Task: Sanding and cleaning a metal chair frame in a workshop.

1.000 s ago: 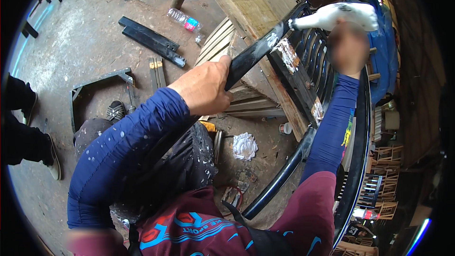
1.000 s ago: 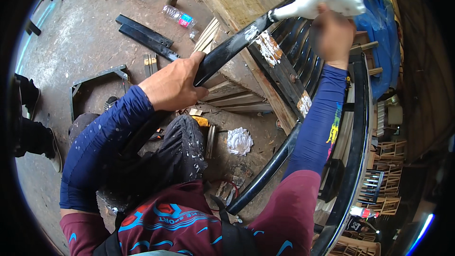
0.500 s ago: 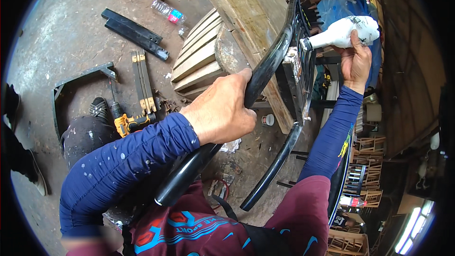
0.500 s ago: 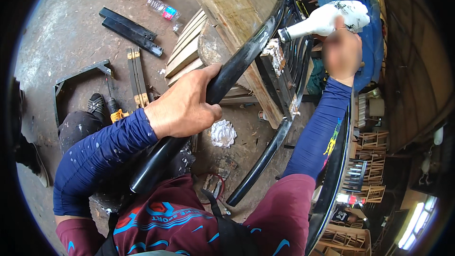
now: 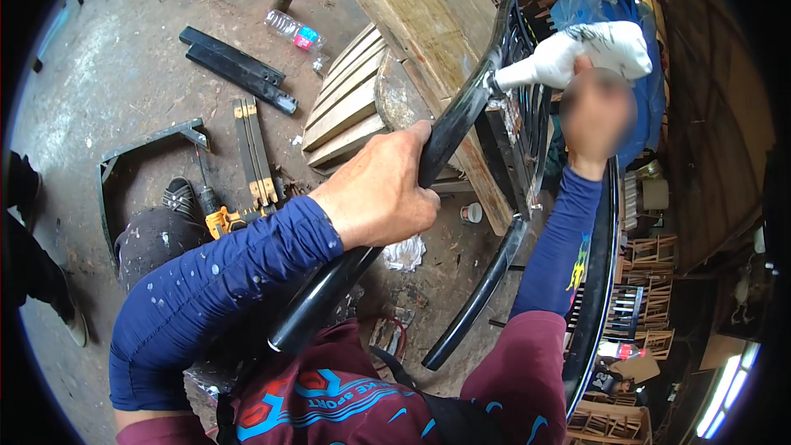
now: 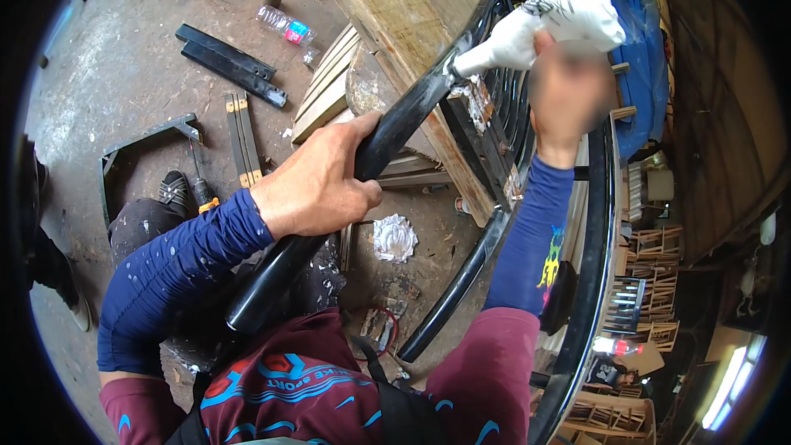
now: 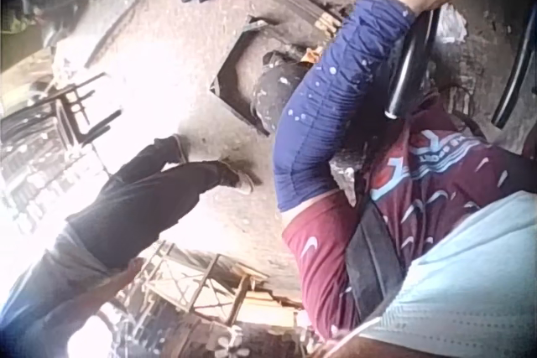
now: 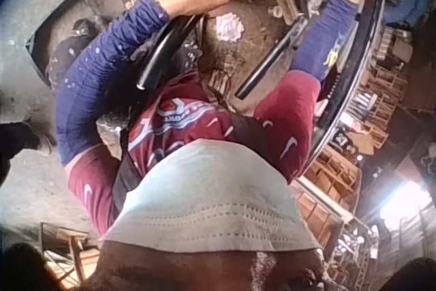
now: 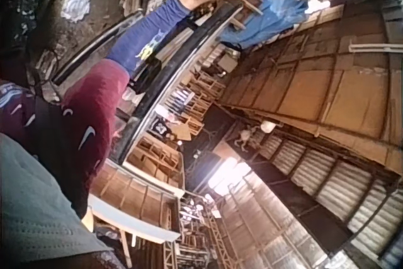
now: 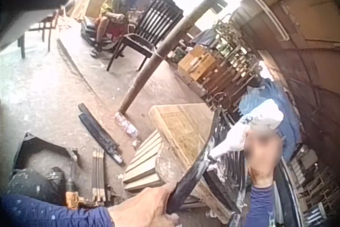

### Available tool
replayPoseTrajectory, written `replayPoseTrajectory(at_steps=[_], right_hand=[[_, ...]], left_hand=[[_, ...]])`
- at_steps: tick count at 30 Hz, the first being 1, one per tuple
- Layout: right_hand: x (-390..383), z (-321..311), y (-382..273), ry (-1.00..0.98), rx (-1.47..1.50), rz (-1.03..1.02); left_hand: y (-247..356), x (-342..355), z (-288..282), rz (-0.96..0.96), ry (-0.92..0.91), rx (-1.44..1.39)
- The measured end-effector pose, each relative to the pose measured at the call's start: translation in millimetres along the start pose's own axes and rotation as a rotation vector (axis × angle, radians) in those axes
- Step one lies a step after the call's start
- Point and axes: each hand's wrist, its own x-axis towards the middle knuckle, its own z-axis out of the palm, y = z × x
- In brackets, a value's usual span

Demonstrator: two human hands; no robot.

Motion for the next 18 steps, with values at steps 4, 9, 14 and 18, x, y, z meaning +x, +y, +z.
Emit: replayPoseTrajectory(at_steps=[4,9,14,18], right_hand=[[-12,-33,-6,0.305,0.274,0.159],[-86,-140,-17,0.404,0.616,0.331],[-176,-237,-18,0.639,0.645,0.461],[-197,-276,-65,0.609,0.562,0.435]], left_hand=[[3,10,-11,-0.193,-0.119,-0.279],[-18,13,-6,-0.379,-0.293,-0.902],[45,43,-30,-0.352,-0.203,-0.313],[139,117,-89,-0.336,-0.368,-0.193]])
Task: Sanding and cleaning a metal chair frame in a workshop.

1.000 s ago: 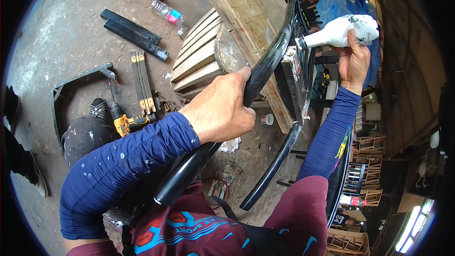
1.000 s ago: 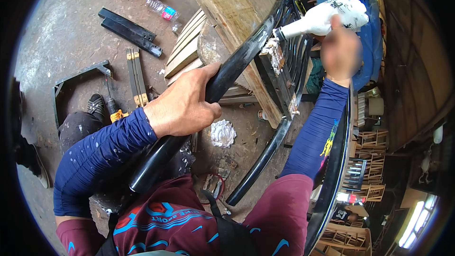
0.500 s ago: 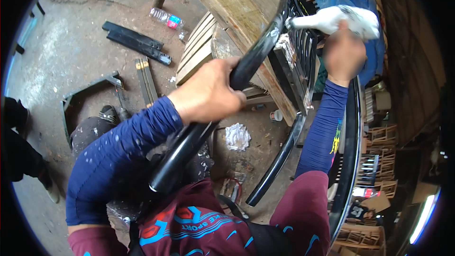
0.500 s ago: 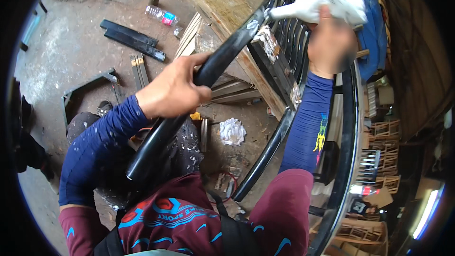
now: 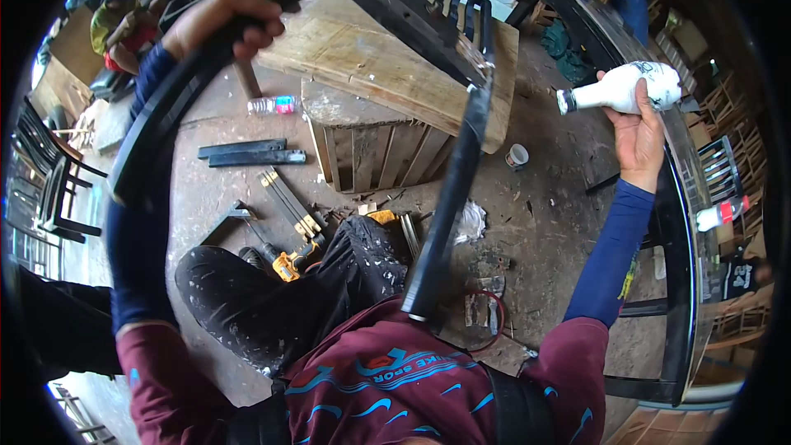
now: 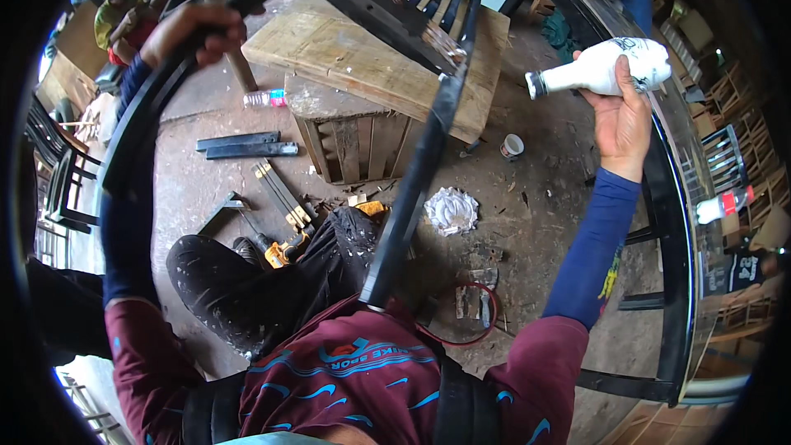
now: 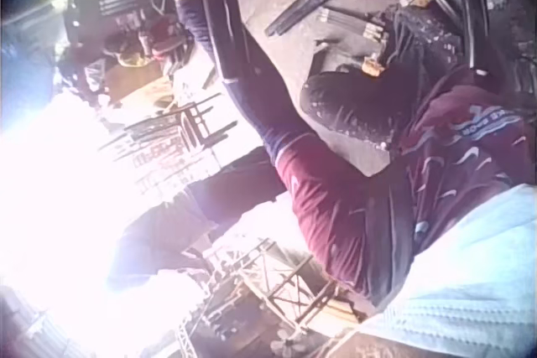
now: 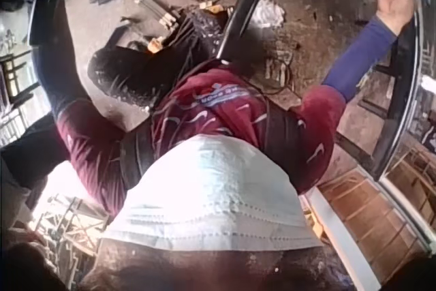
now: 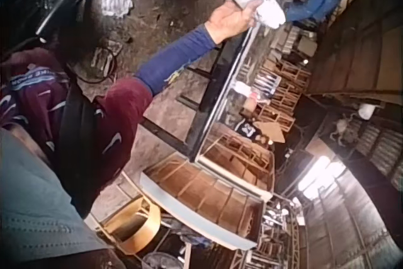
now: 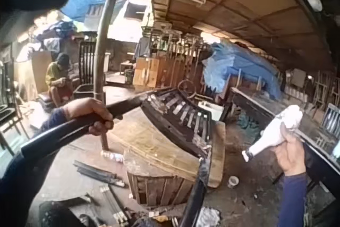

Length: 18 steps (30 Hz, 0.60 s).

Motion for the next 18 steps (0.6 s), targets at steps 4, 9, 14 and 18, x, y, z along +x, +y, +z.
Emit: replayPoseTrajectory(at_steps=[4,9,14,18], right_hand=[[-11,-12,-22,0.058,-0.059,-0.046],[10,-1,-46,-0.096,0.007,-0.106],[84,84,-97,-0.346,-0.085,-0.363],[106,161,-113,-0.333,-0.038,-0.347]], left_hand=[[90,-13,35,-0.024,-0.085,0.376],[85,-34,127,0.102,0.200,0.849],[89,-59,162,0.120,0.237,0.813],[97,-56,184,0.083,0.209,0.876]])
